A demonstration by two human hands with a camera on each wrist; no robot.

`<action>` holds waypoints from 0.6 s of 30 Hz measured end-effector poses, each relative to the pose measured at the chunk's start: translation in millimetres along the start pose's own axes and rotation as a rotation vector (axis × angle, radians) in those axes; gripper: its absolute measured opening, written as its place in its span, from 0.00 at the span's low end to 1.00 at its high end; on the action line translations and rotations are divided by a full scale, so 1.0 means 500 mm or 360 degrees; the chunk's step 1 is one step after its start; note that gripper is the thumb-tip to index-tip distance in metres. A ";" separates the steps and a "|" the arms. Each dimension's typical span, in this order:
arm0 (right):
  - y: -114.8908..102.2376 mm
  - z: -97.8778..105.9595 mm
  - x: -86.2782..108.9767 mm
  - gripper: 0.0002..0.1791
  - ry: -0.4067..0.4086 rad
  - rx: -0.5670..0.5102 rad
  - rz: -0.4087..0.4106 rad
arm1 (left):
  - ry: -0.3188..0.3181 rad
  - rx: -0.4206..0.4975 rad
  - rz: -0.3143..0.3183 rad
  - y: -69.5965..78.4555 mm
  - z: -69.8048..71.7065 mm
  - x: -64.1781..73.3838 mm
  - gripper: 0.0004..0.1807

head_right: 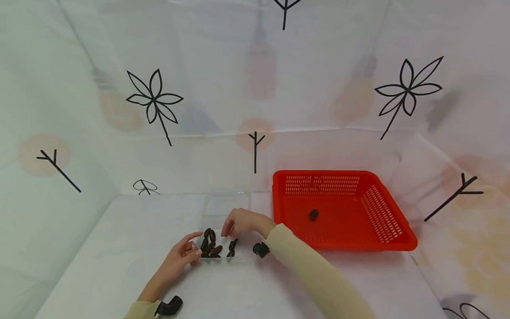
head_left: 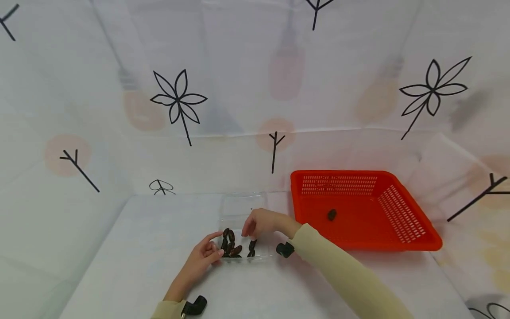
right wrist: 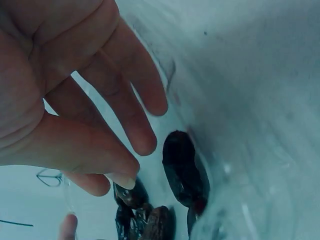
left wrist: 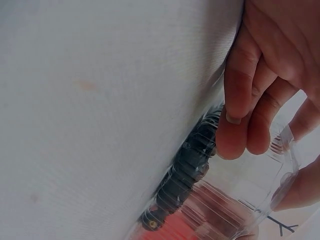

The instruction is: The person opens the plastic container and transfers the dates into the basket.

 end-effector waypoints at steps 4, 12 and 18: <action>-0.004 -0.017 -0.006 0.15 -0.0039 0.0135 -0.0035 | 0.0013 -0.0018 0.0002 0.000 0.002 0.000 0.33; 0.002 -0.040 -0.026 0.17 -0.0121 0.0307 -0.0111 | 0.0029 -0.0046 -0.0014 0.005 0.006 0.004 0.32; 0.011 -0.045 -0.028 0.18 -0.0132 0.0305 -0.0167 | 0.0026 -0.0053 0.0014 0.004 0.003 0.002 0.32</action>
Point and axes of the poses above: each hand's wrist, its own x-axis away from the middle knuckle, its own z-axis out of the back of the hand, y = z × x, the point moved 7 cm from there along -x, towards the middle knuckle, and after that the axes turned 5 degrees about -y, right-handed, at the moved point
